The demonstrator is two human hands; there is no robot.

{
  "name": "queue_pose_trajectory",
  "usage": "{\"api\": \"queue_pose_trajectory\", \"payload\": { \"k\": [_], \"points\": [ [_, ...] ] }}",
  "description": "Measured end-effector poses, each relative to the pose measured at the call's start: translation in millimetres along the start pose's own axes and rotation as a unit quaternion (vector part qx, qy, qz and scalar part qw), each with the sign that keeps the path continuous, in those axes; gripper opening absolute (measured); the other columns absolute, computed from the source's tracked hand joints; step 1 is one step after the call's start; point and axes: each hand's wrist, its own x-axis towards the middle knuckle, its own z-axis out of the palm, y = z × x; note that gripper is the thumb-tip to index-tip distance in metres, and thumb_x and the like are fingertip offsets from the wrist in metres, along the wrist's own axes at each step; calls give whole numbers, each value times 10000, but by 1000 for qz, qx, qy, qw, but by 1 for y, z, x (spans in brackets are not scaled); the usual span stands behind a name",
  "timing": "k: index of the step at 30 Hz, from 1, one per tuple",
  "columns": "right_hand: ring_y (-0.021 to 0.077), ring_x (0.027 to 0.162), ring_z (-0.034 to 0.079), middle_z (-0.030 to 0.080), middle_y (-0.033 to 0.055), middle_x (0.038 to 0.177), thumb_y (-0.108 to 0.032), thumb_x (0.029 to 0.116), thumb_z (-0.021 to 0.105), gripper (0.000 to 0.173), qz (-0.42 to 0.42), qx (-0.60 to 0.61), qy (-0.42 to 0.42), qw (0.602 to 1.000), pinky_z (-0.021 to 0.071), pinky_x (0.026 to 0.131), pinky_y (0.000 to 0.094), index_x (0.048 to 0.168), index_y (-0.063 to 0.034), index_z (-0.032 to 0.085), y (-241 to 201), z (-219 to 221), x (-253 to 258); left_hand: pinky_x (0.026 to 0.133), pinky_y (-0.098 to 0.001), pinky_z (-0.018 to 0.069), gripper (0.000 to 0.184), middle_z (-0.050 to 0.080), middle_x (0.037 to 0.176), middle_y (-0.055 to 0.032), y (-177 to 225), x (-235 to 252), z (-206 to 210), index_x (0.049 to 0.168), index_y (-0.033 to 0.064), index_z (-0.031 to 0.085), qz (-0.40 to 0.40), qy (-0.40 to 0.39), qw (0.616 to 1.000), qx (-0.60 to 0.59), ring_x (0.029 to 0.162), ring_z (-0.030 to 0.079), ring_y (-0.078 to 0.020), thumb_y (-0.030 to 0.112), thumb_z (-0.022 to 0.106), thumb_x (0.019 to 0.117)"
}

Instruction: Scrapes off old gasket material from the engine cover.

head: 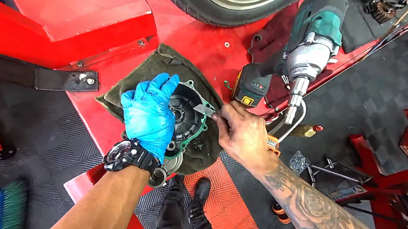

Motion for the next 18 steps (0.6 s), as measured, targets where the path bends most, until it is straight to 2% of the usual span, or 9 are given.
{"api": "queue_pose_trajectory", "payload": {
  "k": [4, 9, 13, 18],
  "points": [
    [200, 676, 648, 661, 31, 860, -259, 1006, 602, 184, 1, -14, -5, 1000, 501, 517, 388, 890, -140, 682, -1, 2, 20, 994, -535, 404, 588, 606, 1446, 16, -2, -1, 2, 1400, 337, 619, 12, 11, 1000, -10, 1258, 592, -266, 9, 392, 969],
    [168, 663, 627, 631, 12, 829, -261, 1012, 595, 191, -5, 20, -19, 1000, 493, 504, 359, 881, -149, 675, 0, -2, 1, 1002, -526, 398, 590, 607, 1447, 17, -2, 0, 1, 1395, 336, 624, 3, 14, 1000, -19, 1262, 591, -258, 0, 394, 967],
    [171, 678, 636, 651, 16, 860, -271, 1003, 611, 185, 13, 31, -26, 999, 509, 527, 383, 897, -145, 694, 5, -2, 16, 1003, -532, 397, 598, 602, 1450, 27, -2, 0, 2, 1404, 345, 615, 5, 12, 1000, -9, 1269, 583, -262, 1, 387, 972],
    [157, 662, 630, 647, 4, 857, -287, 1015, 606, 199, 15, 41, -40, 998, 502, 500, 360, 884, -154, 677, -8, -6, -12, 1003, -522, 398, 593, 616, 1430, 4, -2, 0, 2, 1398, 332, 623, 3, 13, 1000, -15, 1269, 584, -267, 0, 395, 963]
  ]
}}
